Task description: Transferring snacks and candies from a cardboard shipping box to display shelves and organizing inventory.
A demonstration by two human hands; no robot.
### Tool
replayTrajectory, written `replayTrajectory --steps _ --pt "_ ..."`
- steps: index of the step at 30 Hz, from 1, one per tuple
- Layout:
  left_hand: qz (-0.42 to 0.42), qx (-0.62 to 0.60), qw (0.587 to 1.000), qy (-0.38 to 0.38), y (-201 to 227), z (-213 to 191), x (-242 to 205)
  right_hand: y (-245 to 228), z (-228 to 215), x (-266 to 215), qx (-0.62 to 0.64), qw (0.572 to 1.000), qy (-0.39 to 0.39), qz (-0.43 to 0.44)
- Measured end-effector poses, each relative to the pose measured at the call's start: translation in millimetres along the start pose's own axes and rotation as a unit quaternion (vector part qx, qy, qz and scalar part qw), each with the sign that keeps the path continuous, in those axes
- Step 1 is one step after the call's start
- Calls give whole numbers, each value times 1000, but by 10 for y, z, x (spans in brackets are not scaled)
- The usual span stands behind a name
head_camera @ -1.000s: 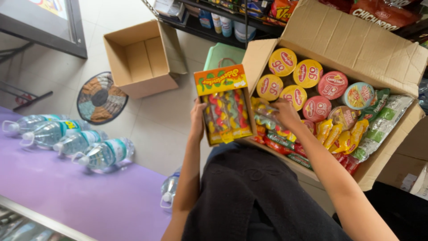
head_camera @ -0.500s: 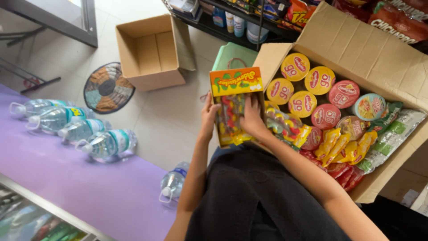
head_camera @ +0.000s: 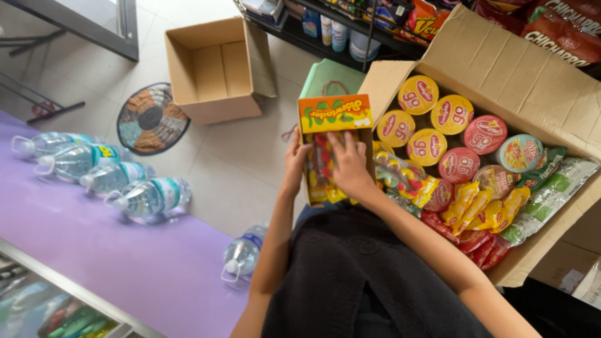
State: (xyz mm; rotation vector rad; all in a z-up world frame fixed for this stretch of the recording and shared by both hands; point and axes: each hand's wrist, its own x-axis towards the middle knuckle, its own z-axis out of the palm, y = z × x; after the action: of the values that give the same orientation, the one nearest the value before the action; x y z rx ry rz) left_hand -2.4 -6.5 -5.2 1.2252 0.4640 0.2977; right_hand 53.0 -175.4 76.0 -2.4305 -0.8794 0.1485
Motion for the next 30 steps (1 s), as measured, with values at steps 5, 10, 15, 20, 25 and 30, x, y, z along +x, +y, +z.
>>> replayTrajectory --steps 5,10,15,20,25,30 --pt "-7 -7 1000 2 75 18 -91 434 481 -47 96 995 29 9" --pt "8 4 1000 6 1 -21 -87 474 321 1 254 956 45 138" --pt "-2 21 1000 19 -16 -34 -83 567 328 61 224 946 -126 200" --pt "-23 18 999 20 -20 -60 -70 452 237 -54 177 972 -57 147" --pt "-75 41 996 34 200 17 -116 339 128 -62 135 987 -15 91" --pt "-29 -29 999 -16 294 26 -110 638 -150 -146 250 957 -98 112"
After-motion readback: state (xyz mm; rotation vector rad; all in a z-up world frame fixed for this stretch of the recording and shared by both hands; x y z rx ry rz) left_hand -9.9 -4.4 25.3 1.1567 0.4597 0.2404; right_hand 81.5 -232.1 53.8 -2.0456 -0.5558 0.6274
